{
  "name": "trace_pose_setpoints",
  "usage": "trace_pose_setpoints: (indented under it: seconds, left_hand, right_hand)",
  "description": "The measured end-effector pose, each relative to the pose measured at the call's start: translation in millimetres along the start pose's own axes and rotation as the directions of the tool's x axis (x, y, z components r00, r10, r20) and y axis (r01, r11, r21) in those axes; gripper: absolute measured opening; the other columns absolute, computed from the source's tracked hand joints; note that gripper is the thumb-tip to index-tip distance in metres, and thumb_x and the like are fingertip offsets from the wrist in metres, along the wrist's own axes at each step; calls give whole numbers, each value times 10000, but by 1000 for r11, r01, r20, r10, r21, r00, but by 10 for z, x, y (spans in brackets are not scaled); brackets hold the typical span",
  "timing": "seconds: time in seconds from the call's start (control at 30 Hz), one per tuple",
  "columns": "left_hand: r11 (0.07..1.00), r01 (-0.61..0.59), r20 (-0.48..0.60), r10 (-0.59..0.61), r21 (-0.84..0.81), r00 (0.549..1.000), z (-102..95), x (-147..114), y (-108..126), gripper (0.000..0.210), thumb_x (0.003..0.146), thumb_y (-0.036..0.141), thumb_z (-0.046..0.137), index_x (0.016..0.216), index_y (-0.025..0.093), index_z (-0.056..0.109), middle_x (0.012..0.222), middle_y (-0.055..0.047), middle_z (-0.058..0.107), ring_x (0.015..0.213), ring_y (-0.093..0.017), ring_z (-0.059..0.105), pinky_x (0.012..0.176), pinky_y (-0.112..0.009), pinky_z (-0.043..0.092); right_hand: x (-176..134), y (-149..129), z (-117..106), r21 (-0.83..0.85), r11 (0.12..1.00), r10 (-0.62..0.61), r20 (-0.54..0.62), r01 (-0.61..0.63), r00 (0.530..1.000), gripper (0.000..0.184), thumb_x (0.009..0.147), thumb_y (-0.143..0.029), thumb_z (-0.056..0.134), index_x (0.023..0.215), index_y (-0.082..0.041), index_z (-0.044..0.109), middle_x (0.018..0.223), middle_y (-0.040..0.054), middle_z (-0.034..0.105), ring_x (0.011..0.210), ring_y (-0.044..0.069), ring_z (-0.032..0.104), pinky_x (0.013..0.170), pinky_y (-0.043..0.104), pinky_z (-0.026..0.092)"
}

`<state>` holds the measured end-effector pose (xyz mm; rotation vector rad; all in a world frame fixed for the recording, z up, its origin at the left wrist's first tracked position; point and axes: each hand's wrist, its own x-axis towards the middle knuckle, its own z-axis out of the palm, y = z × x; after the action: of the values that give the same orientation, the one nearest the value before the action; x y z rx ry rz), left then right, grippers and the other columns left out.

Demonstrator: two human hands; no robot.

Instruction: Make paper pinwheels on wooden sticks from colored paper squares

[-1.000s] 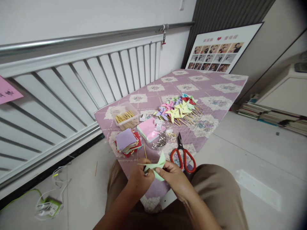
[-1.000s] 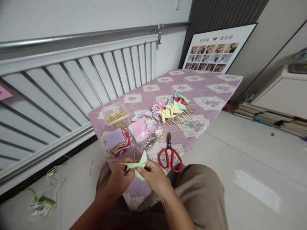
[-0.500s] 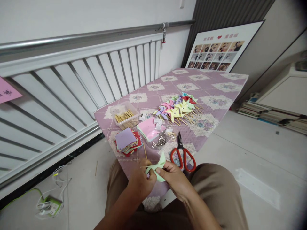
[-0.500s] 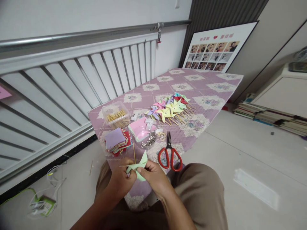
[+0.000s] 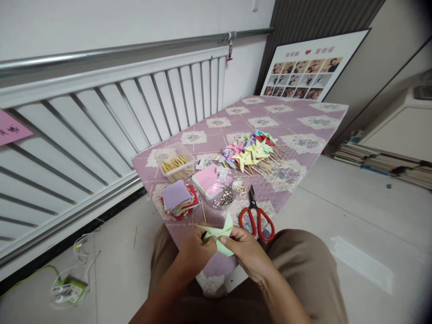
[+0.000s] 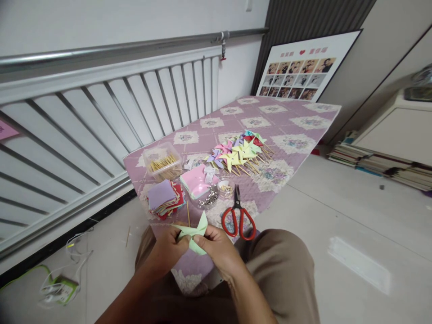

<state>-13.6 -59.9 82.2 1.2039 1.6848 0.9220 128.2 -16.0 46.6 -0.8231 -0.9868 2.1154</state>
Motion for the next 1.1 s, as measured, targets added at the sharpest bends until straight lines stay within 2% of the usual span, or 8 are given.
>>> trace_pose_setpoints:
  seconds: [0.23, 0.53, 1.1]
  left_hand:
    - [990, -90, -55, 96, 105, 994, 23, 13, -63, 92, 673, 163, 489, 692, 154, 579, 572, 27, 502, 537, -122, 461, 514, -242, 332]
    - [958, -206, -102, 229, 201, 968, 17, 37, -105, 82, 639, 121, 488, 658, 165, 555, 622, 4, 519, 588, -139, 489, 563, -260, 359]
    - [987, -145, -93, 151, 69, 984, 13, 16, -47, 74, 620, 134, 486, 642, 172, 545, 600, 21, 493, 574, -127, 444, 542, -250, 338]
  right_hand:
    - [21, 0, -18, -34, 999, -7, -15, 7, 1000, 346, 611, -417, 846, 857, -188, 764, 775, 17, 747, 647, 121, 602, 649, 232, 440]
    - [-7, -62, 32, -99, 995, -30, -38, 26, 999, 339, 632, -424, 826, 869, -190, 762, 790, 12, 740, 657, 123, 588, 654, 238, 437]
    - [3, -67, 26, -119, 992, -44, -16, 42, 999, 278, 668, -391, 807, 860, -197, 757, 768, -3, 728, 678, 124, 585, 682, 242, 424]
